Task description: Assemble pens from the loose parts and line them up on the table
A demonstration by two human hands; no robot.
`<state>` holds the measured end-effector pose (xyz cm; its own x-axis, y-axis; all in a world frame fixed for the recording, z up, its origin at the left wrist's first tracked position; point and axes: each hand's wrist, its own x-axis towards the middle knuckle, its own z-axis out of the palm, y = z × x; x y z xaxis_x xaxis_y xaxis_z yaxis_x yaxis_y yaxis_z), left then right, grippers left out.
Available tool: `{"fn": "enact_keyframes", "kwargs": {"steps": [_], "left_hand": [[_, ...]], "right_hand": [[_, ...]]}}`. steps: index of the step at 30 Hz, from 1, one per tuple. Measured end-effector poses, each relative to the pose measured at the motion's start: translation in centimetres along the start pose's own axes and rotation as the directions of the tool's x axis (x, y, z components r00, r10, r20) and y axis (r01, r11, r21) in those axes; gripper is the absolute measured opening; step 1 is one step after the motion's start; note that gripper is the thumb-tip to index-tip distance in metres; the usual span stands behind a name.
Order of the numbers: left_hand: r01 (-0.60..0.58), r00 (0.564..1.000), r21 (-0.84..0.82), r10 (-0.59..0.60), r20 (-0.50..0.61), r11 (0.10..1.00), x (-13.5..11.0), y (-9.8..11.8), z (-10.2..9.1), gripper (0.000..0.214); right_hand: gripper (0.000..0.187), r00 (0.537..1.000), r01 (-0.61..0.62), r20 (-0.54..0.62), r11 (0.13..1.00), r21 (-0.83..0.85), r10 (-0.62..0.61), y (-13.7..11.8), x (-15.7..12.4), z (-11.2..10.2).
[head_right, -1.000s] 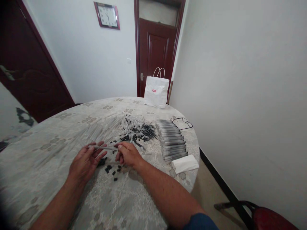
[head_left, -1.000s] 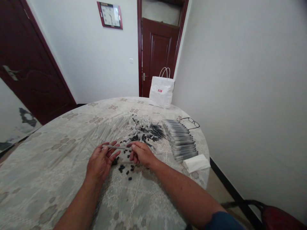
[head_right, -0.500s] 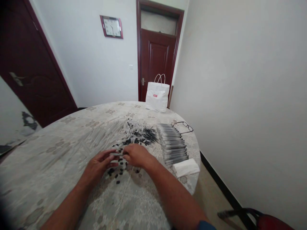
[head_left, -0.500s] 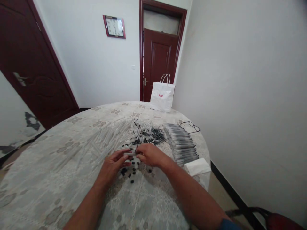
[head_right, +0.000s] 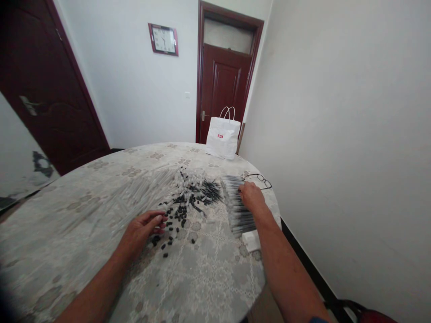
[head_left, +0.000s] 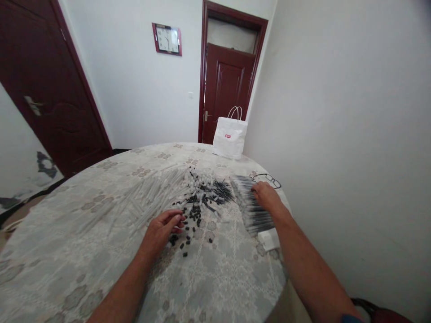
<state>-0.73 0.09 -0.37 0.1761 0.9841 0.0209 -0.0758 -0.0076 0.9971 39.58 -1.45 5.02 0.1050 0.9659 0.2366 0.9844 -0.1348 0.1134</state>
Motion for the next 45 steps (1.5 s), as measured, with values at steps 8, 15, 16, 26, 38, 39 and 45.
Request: {"fn": "enact_keyframes", "kwargs": {"steps": [8, 15, 16, 26, 38, 39, 45], "left_hand": [[-0.008, 0.998, 0.048, 0.010, -0.060, 0.999, 0.2, 0.0, -0.5, 0.042], [-0.041, 0.952, 0.002, 0.040, -0.305, 0.999, 0.7, -0.8, -1.4, 0.037], [-0.048, 0.943, -0.009, 0.042, -0.329, 0.999, 0.7, -0.9, -1.5, 0.037], [-0.073, 0.934, -0.027, 0.059, -0.352, 0.997, 1.4, -2.3, -1.7, 0.036], [-0.079, 0.928, 0.019, 0.081, -0.363, 0.997, 1.4, -2.6, -1.8, 0.033], [-0.078, 0.929, 0.019, 0.080, -0.360, 0.997, 1.4, -2.5, -1.8, 0.033], [-0.073, 0.939, 0.055, 0.087, -0.334, 0.996, 1.1, -2.0, -1.5, 0.031]], "right_hand": [[0.027, 0.999, -0.049, 0.005, 0.999, -0.010, 0.049, 0.8, -0.3, 1.5], [0.027, 0.991, 0.024, -0.135, 0.992, 0.127, -0.007, -1.8, -0.9, 1.2], [0.027, 0.987, 0.069, -0.156, 0.981, 0.179, -0.041, -2.9, -0.8, 1.1], [0.031, 0.909, 0.391, -0.003, 0.852, 0.349, -0.416, -17.8, 0.8, 0.8], [0.033, 0.822, 0.561, -0.012, 0.806, 0.189, -0.570, -26.4, 1.2, 2.1], [0.031, 0.824, 0.560, -0.008, 0.810, 0.176, -0.567, -26.5, 1.2, 2.2], [0.030, 0.843, 0.536, -0.086, 0.821, 0.194, -0.531, -25.5, 0.6, 3.1]]}}
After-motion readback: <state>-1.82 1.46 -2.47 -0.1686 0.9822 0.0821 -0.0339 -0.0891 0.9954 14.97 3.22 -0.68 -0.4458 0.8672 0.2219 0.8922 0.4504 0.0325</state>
